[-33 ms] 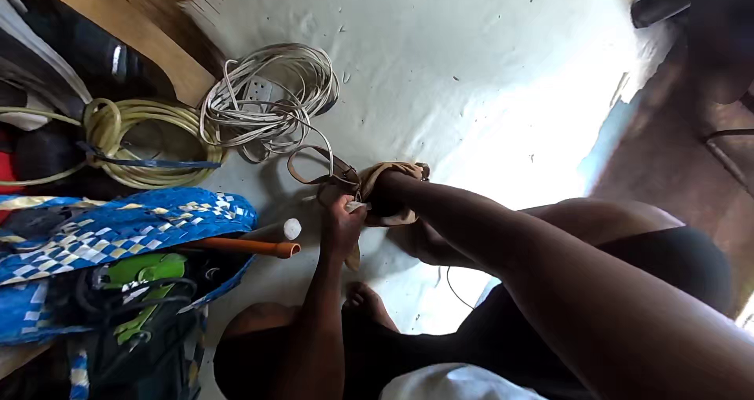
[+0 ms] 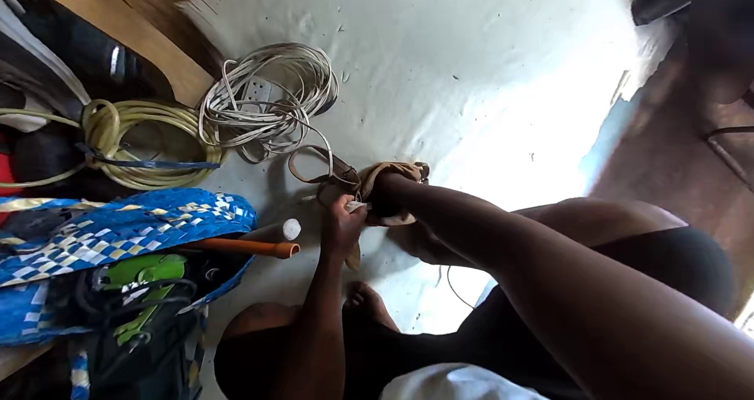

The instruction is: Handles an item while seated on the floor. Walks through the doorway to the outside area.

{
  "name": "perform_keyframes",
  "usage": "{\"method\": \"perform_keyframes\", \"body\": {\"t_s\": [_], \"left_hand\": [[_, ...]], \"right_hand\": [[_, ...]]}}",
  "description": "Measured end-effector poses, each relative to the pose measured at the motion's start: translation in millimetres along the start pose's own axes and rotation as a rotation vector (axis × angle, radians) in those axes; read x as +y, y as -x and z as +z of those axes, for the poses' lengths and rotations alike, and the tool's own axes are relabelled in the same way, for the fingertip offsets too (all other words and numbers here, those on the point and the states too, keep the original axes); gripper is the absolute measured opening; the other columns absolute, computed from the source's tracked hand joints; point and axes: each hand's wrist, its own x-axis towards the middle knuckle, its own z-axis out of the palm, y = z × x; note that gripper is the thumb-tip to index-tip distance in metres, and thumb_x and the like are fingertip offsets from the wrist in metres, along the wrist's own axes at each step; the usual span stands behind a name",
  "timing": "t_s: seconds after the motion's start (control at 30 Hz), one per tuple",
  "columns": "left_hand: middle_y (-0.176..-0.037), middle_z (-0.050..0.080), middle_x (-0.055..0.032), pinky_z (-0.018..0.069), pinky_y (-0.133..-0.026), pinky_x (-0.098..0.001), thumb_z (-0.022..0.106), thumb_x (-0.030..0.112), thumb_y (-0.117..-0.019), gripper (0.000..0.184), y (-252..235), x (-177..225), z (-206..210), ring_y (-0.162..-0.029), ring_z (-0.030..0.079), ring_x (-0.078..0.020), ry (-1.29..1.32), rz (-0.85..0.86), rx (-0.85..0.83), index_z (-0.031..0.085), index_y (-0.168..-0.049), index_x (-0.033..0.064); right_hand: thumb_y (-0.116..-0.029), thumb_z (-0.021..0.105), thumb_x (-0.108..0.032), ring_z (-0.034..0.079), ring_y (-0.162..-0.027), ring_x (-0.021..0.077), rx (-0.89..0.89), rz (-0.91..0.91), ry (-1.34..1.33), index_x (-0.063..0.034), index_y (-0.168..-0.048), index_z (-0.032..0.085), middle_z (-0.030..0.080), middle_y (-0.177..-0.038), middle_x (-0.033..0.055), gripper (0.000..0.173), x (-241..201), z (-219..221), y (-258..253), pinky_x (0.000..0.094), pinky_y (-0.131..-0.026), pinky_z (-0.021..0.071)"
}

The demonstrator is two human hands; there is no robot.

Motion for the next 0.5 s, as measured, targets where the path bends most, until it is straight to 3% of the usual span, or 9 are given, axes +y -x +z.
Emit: {"method": "perform_keyframes", "body": {"t_s": [0.13,0.23,0.37,0.43,0.5], "left_hand": [[-0.089,0.071,-0.0073,0.0582,-0.074,-0.0427,0.068,0.025,-0.0922,0.029,0.5,-1.4,4.9,-0.079,0.069,-0.0179,-0.037,-0.013,-0.006,0.07,-0.118,0.011],[-0.092,0.072,-0.0067,0.0591,-0.075,-0.0411,0.069,0.027,-0.0917,0.032,1.2,-3.9,3.5,-0.081,0.07,-0.0165,-0.023,-0.029,0.013,0.07,-0.12,0.0116],[-0.091,0.072,-0.0078,0.059,-0.073,-0.0412,0.068,0.028,-0.0931,0.033,2.6,-9.1,-0.6,-0.078,0.07,-0.0172,-0.032,-0.046,0.043,0.069,-0.122,0.011],[-0.094,0.072,-0.0102,0.0601,-0.075,-0.0438,0.068,0.026,-0.0941,0.034,3.8,-9.1,-1.6,-0.08,0.071,-0.0198,-0.032,-0.047,0.038,0.068,-0.124,0.0087],[-0.096,0.073,-0.0111,0.0593,-0.078,-0.0452,0.068,0.024,-0.0944,0.033,4.2,-5.6,-3.4,-0.083,0.071,-0.0214,-0.029,-0.047,0.049,0.068,-0.123,0.0078]], "right_hand": [[-0.0915,0.072,-0.038,0.062,-0.117,0.0463,-0.003,0.123,-0.046,0.0025,-0.121,0.064,0.063,-0.126,0.0278,0.05,-13.5,15.2,-5.1,0.0688,-0.087,0.052],[-0.0872,0.075,-0.043,0.061,-0.118,0.0458,0.026,0.065,0.022,0.0009,-0.121,0.065,0.063,-0.128,0.0264,0.057,-12.1,20.0,-17.6,0.0693,-0.085,0.0517],[-0.0847,0.071,-0.058,0.067,-0.104,0.0421,0.028,-0.147,0.175,-0.0097,-0.107,0.072,0.07,-0.11,0.02,0.053,0.0,6.9,-8.8,0.0691,-0.079,0.0524],[-0.0914,0.069,-0.051,0.065,-0.108,0.0432,-0.057,-0.134,0.226,-0.009,-0.117,0.07,0.069,-0.115,0.0214,0.049,-8.3,-11.6,14.6,0.0692,-0.085,0.0495],[-0.0991,0.065,-0.034,0.063,-0.116,0.0446,-0.114,-0.103,0.265,-0.005,-0.126,0.066,0.066,-0.124,0.0238,0.04,-14.7,-24.9,31.0,0.0683,-0.092,0.0476]]}}
